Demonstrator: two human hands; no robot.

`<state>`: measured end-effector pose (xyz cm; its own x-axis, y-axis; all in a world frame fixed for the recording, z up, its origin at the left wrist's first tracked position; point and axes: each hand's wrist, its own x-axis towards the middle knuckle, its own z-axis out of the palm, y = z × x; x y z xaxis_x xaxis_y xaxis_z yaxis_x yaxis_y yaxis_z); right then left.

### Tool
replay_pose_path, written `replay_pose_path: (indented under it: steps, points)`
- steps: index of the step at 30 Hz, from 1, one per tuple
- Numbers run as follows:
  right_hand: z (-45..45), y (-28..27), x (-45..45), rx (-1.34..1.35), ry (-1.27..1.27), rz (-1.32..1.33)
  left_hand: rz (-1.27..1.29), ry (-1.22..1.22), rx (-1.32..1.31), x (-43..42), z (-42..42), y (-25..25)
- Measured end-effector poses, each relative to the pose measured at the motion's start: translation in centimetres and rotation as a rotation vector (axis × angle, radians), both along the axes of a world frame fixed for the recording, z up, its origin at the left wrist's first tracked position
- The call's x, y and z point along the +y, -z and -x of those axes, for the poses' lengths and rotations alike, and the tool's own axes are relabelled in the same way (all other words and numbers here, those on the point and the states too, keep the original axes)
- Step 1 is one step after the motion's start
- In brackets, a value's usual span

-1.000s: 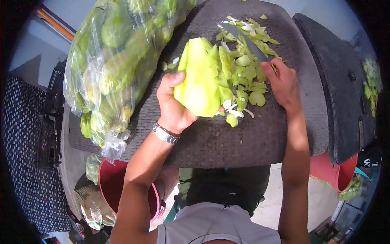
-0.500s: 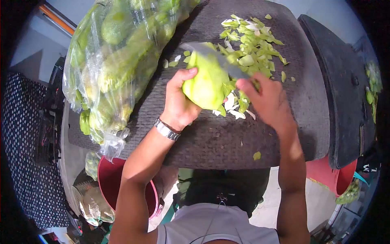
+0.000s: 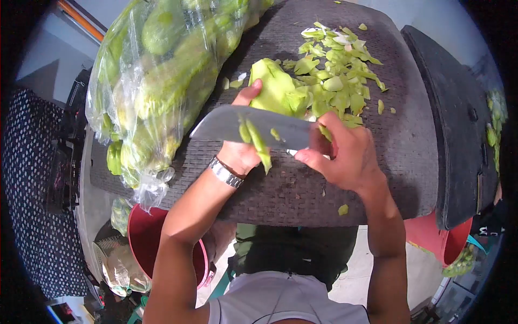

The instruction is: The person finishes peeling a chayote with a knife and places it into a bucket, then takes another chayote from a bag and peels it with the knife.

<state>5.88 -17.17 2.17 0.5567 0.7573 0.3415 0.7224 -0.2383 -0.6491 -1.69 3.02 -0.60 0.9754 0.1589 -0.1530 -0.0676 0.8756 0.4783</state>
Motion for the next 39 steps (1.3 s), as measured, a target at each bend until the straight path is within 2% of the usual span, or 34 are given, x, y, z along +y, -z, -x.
replay_pose_path:
  steps: [6,13,15,22,25,28,31,34,39]
  points:
    - [-0.1,1.1,0.3,-0.069,-0.045,-0.035,0.086,0.023,-0.031,-0.2,-0.1,-0.1]
    - [-0.4,1.5,0.3,-0.004,-0.067,-0.066,-0.038,-0.114,-0.018,-0.9,-0.1,-0.1]
    - [-0.6,1.6,0.4,-0.071,-0.016,-0.042,-0.065,-0.158,0.004,-0.9,-0.1,-0.1]
    - [-1.0,1.0,0.0,-0.197,0.050,0.032,-0.066,-0.080,-0.075,-0.6,0.3,-0.2]
    - [-1.2,0.7,-0.1,-0.092,0.035,0.018,-0.084,-0.093,-0.057,-0.6,0.2,-0.2]
    - [-1.5,0.4,-0.3,-0.122,0.053,0.031,-0.109,-0.144,-0.010,-0.4,0.1,-0.3]
    - [-4.2,0.2,-1.4,-0.077,0.309,0.150,-0.180,-0.179,0.014,-0.2,0.5,-1.5]
    - [-6.0,0.4,-2.0,-0.052,0.438,0.076,-0.174,-0.121,-0.061,-0.2,0.7,-1.9]
    - [-4.4,0.4,-1.4,0.136,0.301,0.088,-0.114,-0.027,0.051,-0.3,0.3,-0.7]
